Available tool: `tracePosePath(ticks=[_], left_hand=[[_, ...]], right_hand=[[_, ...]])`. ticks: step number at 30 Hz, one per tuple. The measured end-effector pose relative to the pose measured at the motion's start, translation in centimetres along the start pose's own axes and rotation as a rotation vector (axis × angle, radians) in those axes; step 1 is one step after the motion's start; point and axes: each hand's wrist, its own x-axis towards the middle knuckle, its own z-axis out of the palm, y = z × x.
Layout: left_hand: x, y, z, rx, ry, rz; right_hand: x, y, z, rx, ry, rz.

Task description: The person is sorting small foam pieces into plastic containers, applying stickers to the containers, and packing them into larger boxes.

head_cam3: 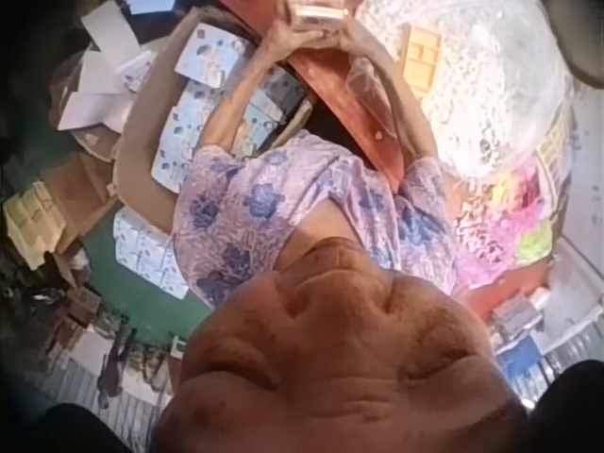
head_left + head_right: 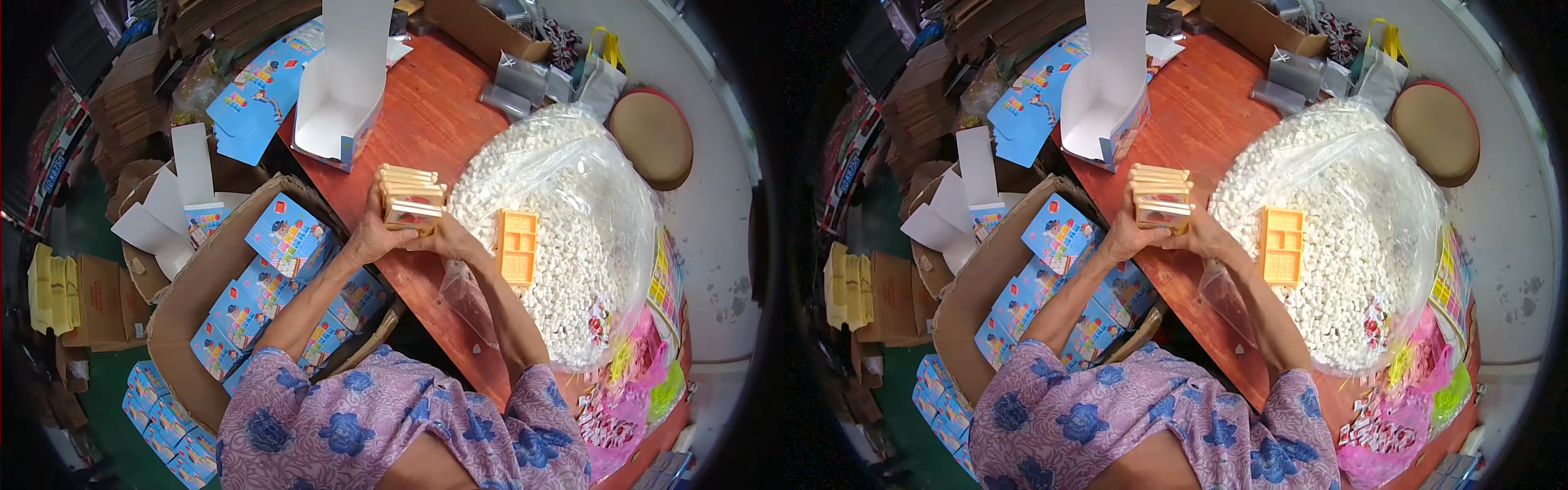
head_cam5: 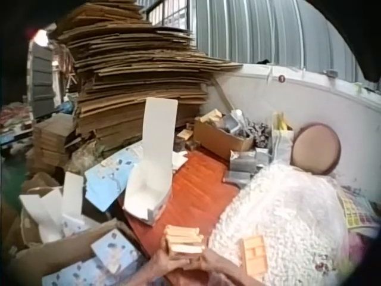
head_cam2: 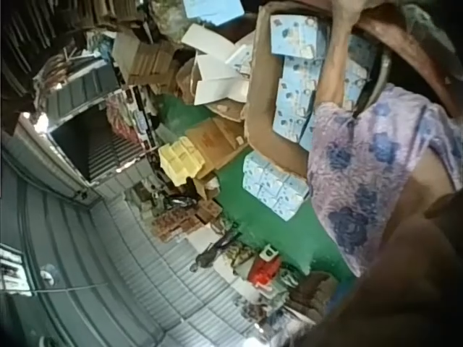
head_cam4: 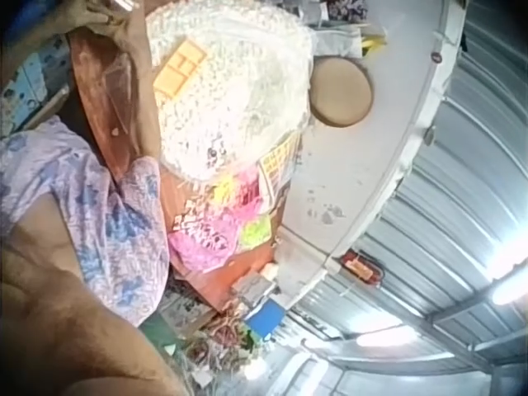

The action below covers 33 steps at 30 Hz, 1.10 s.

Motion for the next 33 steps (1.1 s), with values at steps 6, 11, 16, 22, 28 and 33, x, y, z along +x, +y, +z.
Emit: tracePosePath(ticks=[6, 11, 16, 22, 28, 33], left_hand=[[-0.3, 0.3, 0.4, -0.099, 0.003, -0.094], [-0.8, 0.1, 0.0, -0.221, 0.041, -0.157], [-0.8, 0.8, 0.7, -0.062, 0.044, -0.042], [-1.1, 2.0, 0.9, 0.068, 0.084, 0.072], [-0.8, 1.6, 0.1, -0.256, 0.127, -0.040], [-0.8, 4.7, 0.5, -0.555, 0.254, -0.132]], right_hand=[[-0.1, 1.7, 0.2, 0.811, 0.128, 0.415], [-1.9, -3.5, -1.0, -0.539, 0.098, 0.085], [-1.5, -10.3, 0.3, -1.178, 0.348, -0.268], [-1.0, -8.1, 1.9, -1.267, 0.040, -0.191], [-0.9, -2.8, -1.3, -0.275, 0.244, -0.191], [-1.1, -3.3, 4.2, -0.095, 0.308, -0.058]])
